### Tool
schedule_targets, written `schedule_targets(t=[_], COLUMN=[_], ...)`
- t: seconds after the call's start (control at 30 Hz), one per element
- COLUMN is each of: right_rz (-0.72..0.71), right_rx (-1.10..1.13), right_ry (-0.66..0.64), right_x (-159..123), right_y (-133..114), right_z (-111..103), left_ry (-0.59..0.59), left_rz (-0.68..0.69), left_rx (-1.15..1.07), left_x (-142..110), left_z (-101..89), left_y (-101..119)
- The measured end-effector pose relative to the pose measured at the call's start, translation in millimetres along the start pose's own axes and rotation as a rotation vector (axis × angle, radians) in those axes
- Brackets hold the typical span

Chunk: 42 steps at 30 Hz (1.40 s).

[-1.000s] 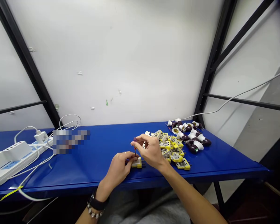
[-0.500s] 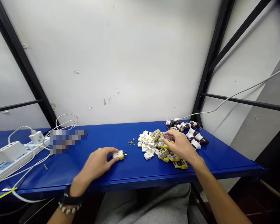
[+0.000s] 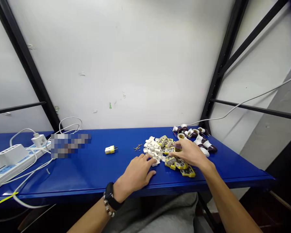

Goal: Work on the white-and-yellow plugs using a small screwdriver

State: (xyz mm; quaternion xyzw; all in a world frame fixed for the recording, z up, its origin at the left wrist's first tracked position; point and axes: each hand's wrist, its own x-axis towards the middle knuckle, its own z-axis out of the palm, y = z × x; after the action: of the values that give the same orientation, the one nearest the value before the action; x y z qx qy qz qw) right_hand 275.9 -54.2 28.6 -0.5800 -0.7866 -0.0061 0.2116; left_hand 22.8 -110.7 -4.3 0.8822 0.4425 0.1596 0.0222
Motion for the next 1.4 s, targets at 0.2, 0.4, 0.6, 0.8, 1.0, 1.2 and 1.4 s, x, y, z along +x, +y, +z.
schedule_targets(t=[0.2,0.4,0.6,0.8,1.0,1.2,1.4], right_rz=[0.018,0.013,-0.292,-0.329,-0.339,-0.324,-0.324], right_rx=[0.015,0.094,0.248,0.246,0.353,0.403,0.41], right_ry=[0.028,0.225,0.078,-0.015,-0.041,-0.031,-0.035], right_x=[1,-8,-21,-22,-26,-27,-26], right_y=[6,-20,-84,-109,-95,-95,-95], right_z=[0,-18,16,68,72,73,75], left_ry=[0.04,0.207,0.344,0.195,0.112,0.081,-0.01], left_rz=[-0.09,-0.187,-0.183,-0.141,-0.112,-0.082,-0.033], left_rx=[-0.052,-0.354,-0.467,-0.441,-0.43,-0.484,-0.5], left_x=[3,-27,-43,-52,-50,-46,-39], left_z=[5.4,-7.3,-26.0,-23.3,-19.1,-22.7,-33.7], left_y=[-11,-41,-51,-54,-50,-52,-54])
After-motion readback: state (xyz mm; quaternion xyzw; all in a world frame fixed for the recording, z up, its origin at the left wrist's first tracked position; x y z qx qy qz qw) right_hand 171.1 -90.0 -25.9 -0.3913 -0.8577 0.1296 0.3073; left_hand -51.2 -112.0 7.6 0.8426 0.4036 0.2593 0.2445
